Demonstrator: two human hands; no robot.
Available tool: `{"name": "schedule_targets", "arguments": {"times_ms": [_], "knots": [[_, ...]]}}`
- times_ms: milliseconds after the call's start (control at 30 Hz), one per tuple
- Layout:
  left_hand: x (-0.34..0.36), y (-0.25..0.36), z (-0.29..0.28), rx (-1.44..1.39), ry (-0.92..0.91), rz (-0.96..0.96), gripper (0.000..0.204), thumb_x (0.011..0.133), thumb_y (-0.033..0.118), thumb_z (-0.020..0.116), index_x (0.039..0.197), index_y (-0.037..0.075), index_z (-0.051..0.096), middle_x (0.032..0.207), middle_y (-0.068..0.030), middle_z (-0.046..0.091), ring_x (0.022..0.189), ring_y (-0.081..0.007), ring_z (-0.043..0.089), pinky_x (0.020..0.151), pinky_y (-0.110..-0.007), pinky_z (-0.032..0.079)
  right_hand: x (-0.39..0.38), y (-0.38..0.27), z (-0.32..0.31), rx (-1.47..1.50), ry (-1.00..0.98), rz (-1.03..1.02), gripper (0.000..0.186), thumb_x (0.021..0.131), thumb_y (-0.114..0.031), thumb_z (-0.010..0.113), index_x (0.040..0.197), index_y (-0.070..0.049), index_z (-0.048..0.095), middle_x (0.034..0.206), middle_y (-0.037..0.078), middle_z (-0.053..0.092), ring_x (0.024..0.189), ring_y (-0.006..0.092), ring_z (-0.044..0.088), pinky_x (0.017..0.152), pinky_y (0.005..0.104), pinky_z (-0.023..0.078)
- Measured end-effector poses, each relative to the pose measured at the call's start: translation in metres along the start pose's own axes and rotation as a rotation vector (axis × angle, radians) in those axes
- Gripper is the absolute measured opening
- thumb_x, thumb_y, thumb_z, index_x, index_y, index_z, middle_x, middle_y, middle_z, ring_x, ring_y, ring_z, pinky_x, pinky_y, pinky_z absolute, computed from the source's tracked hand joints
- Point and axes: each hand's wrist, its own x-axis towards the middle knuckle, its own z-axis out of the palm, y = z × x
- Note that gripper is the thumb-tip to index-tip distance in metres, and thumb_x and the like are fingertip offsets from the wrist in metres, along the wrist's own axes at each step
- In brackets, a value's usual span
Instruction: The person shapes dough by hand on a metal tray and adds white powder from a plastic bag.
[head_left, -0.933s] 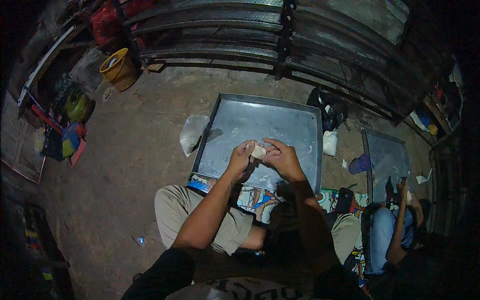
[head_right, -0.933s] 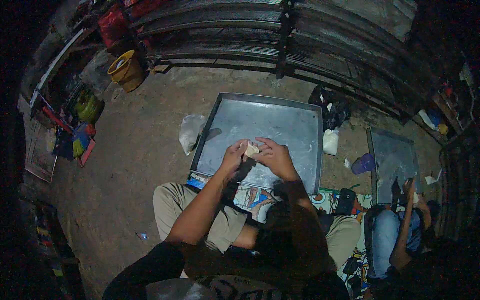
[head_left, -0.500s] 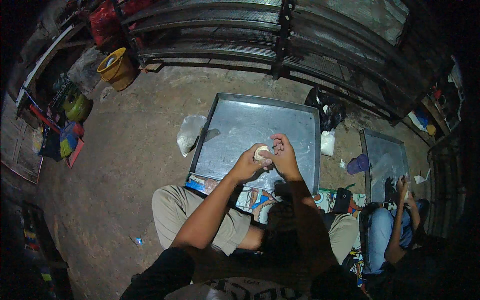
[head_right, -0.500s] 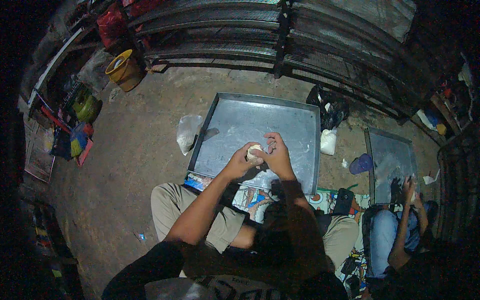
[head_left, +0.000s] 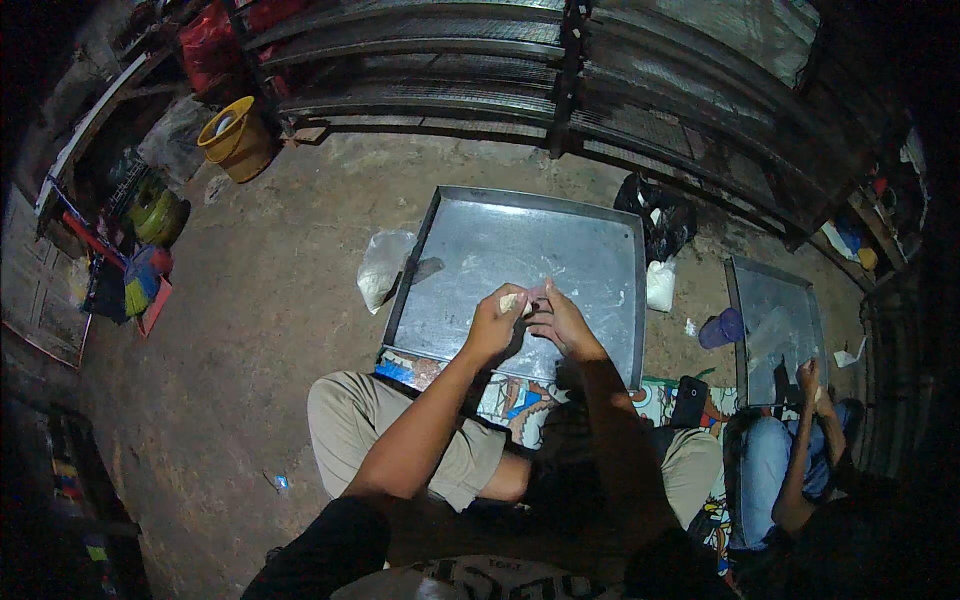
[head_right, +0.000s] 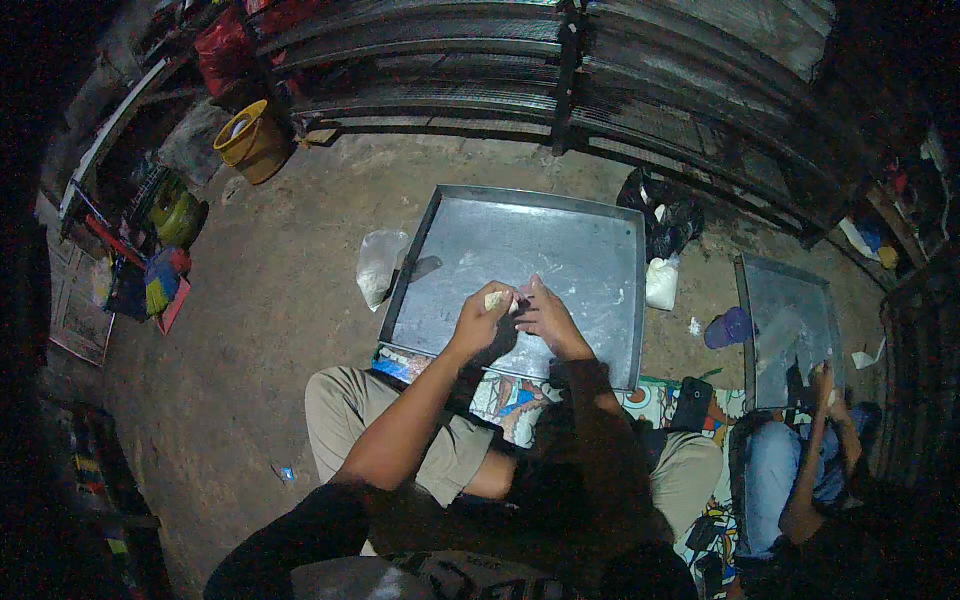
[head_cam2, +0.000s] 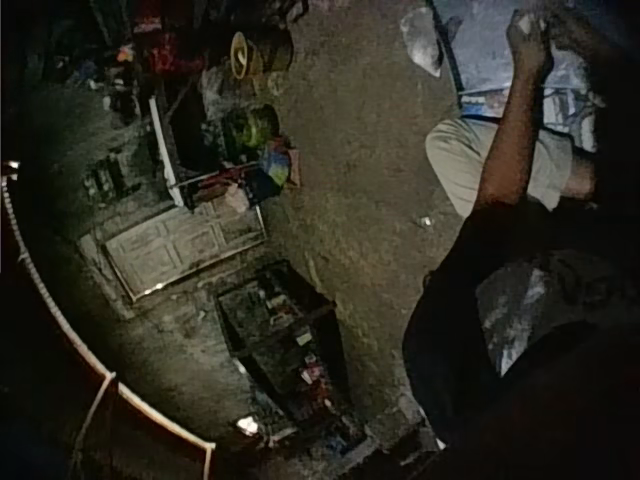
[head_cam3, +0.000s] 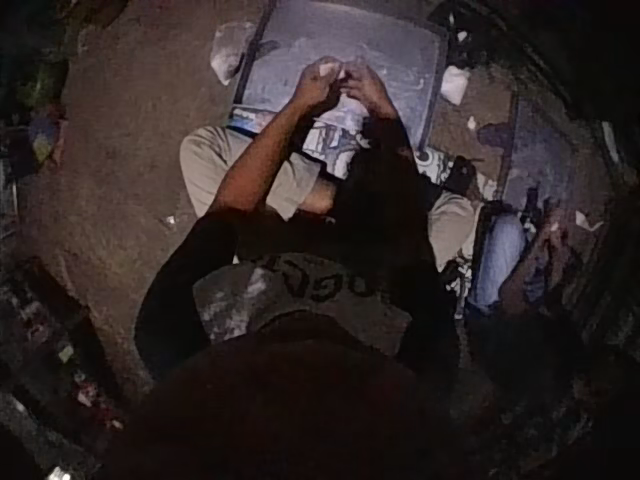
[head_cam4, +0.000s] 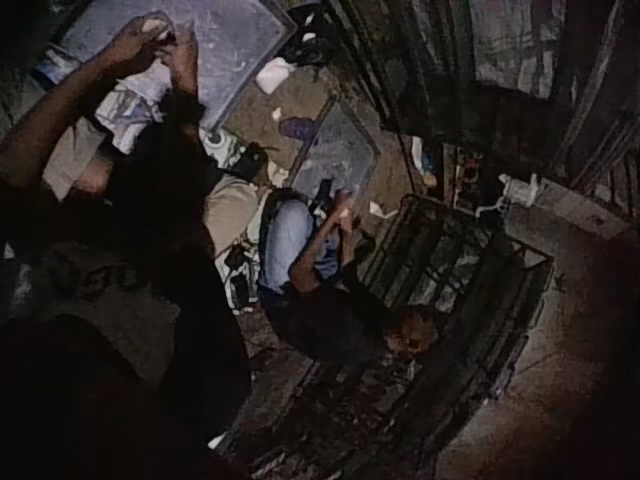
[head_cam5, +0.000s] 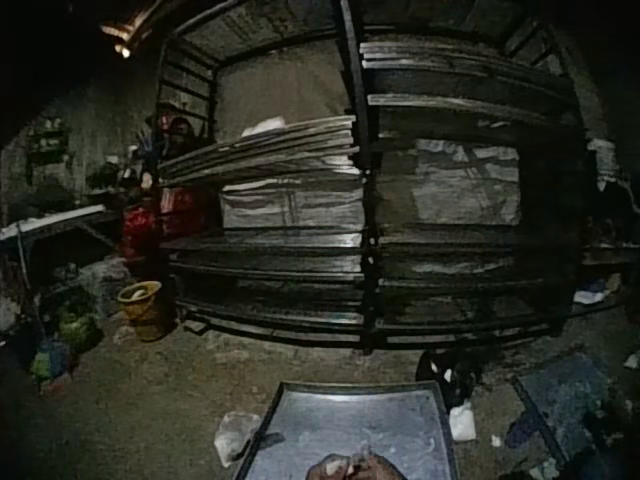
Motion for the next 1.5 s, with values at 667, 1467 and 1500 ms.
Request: {"name": "schedule_targets", "arguments": {"times_ms": [667,1467,1500], "knots": [[-0.007,0.011,0.004,0.343,-0.431,0.185,0.055,0.096,0.032,0.056,0.143,0.007,0.044,0.147,-0.0178,0.042,0.142,-0.0337,0.03,0.116,-0.042,0.024,0.004,0.019,0.008,0.531,0.305,-0.02,0.065,0.097,-0.065,0.032,0.113,-0.005,0.052,0.1,0.012,0.063,0.086,0.0258,0.065,0.072,0.0403,0.054],[-0.009,0.013,0.023,0.363,-0.114,0.215,0.072,0.081,0.022,0.073,0.143,0.007,0.04,0.128,-0.0192,0.058,0.12,-0.0325,0.056,0.115,-0.042,0.025,0.01,0.035,-0.007,0.537,0.027,-0.153,0.057,0.097,-0.061,0.038,0.101,-0.007,0.057,0.081,0.007,0.06,0.073,0.0217,0.061,0.061,0.0379,0.05],[-0.01,0.016,0.017,0.343,-0.13,0.229,0.079,0.08,0.024,0.074,0.147,0.008,0.034,0.136,-0.0206,0.052,0.127,-0.0341,0.049,0.115,-0.043,0.025,0.009,0.028,0.002,0.526,0.128,-0.026,0.058,0.096,-0.061,0.041,0.098,-0.005,0.057,0.076,0.007,0.059,0.061,0.0206,0.059,0.053,0.0316,0.048]]}}
